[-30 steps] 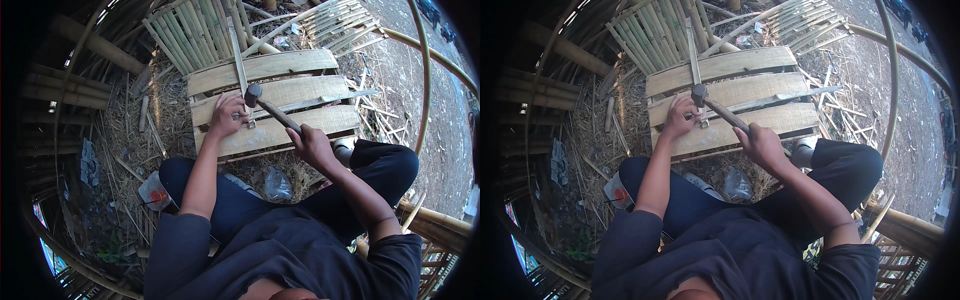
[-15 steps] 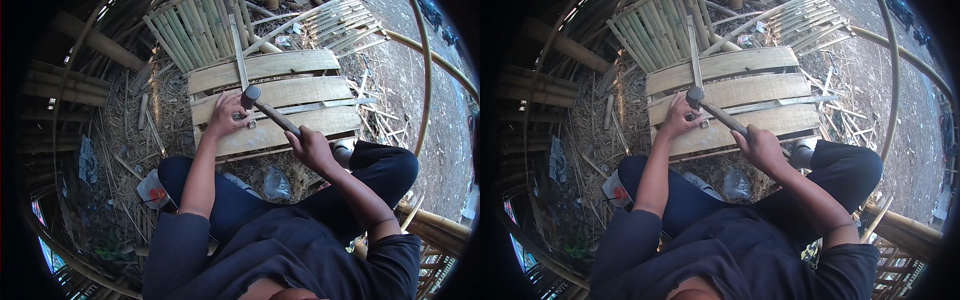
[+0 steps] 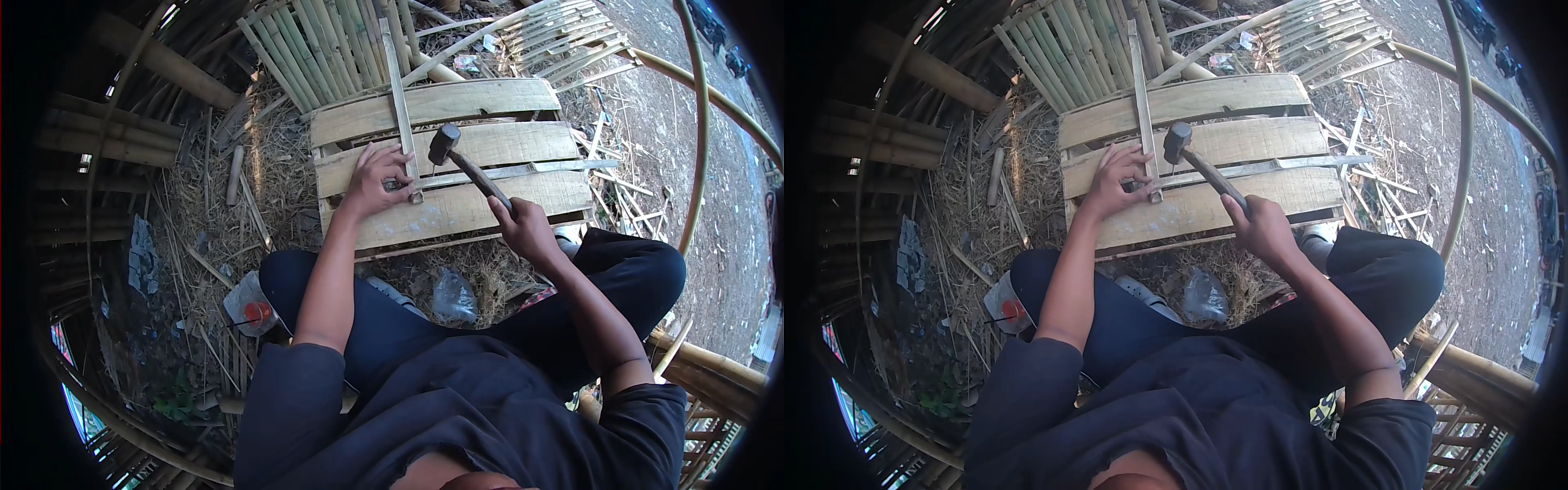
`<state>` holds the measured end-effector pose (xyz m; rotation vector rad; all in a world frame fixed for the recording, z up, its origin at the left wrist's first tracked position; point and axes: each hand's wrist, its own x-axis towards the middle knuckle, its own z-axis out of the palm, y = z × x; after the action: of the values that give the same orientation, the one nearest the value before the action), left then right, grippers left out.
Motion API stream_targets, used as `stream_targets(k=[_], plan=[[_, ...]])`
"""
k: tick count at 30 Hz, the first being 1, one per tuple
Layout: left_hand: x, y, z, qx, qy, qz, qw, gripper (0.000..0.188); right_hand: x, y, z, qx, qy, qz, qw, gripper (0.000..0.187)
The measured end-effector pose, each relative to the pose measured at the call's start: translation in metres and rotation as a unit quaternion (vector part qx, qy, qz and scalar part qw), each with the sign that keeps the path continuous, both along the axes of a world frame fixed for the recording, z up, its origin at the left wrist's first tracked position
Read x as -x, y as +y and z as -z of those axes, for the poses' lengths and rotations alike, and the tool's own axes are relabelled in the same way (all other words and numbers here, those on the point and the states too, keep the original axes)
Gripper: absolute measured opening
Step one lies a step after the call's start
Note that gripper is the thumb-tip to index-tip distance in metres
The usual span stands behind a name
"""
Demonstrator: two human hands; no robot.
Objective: The person hammers a nail into a thin wood strip to attach it across a wooden crate, then hammers a second nail into the same strip.
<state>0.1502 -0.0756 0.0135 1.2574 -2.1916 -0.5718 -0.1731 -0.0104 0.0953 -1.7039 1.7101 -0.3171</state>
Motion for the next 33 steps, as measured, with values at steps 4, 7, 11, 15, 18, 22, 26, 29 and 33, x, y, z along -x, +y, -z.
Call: stream_targets(k=[4,7,11,15,18,22,26,29,33], plan=[[0.002,-0.001,-0.003,-0.007,0.0,0.003,1.0,0.015,0.008,-0.006,0.004,0.009,0.005,0.023,1.0,0.065],[0.001,0.0,-0.003,0.006,0.017,0.004,1.0,0.013,0.01,-0.01,0.01,0.008,-0.01,0.044,0.999,0.066],[0.006,-0.006,0.006,0.015,0.026,-0.021,0.999,0.016,0.011,-0.02,0.023,0.003,-0.048,0.074,0.996,0.066],[0.014,-0.007,0.007,0.04,0.027,-0.052,0.997,0.022,0.009,-0.027,0.026,-0.011,-0.035,0.07,0.997,0.067],[0.024,-0.005,0.002,0.042,0.015,-0.091,0.995,0.024,0.006,-0.025,0.015,-0.013,-0.036,0.055,0.998,0.068],[0.047,-0.002,-0.01,0.037,0.004,-0.176,0.984,0.026,0.004,-0.026,0.02,-0.018,-0.036,0.049,0.998,0.068],[0.065,-0.006,-0.015,0.031,-0.036,-0.203,0.978,0.021,0.005,-0.027,0.034,-0.016,-0.041,0.059,0.997,0.068],[0.068,-0.009,-0.017,0.055,-0.072,-0.183,0.979,0.024,0.005,-0.028,0.04,-0.019,-0.025,0.055,0.998,0.069],[0.065,-0.022,-0.018,0.009,-0.043,-0.144,0.989,0.031,0.004,-0.03,0.042,-0.032,-0.045,0.065,0.996,0.068]])
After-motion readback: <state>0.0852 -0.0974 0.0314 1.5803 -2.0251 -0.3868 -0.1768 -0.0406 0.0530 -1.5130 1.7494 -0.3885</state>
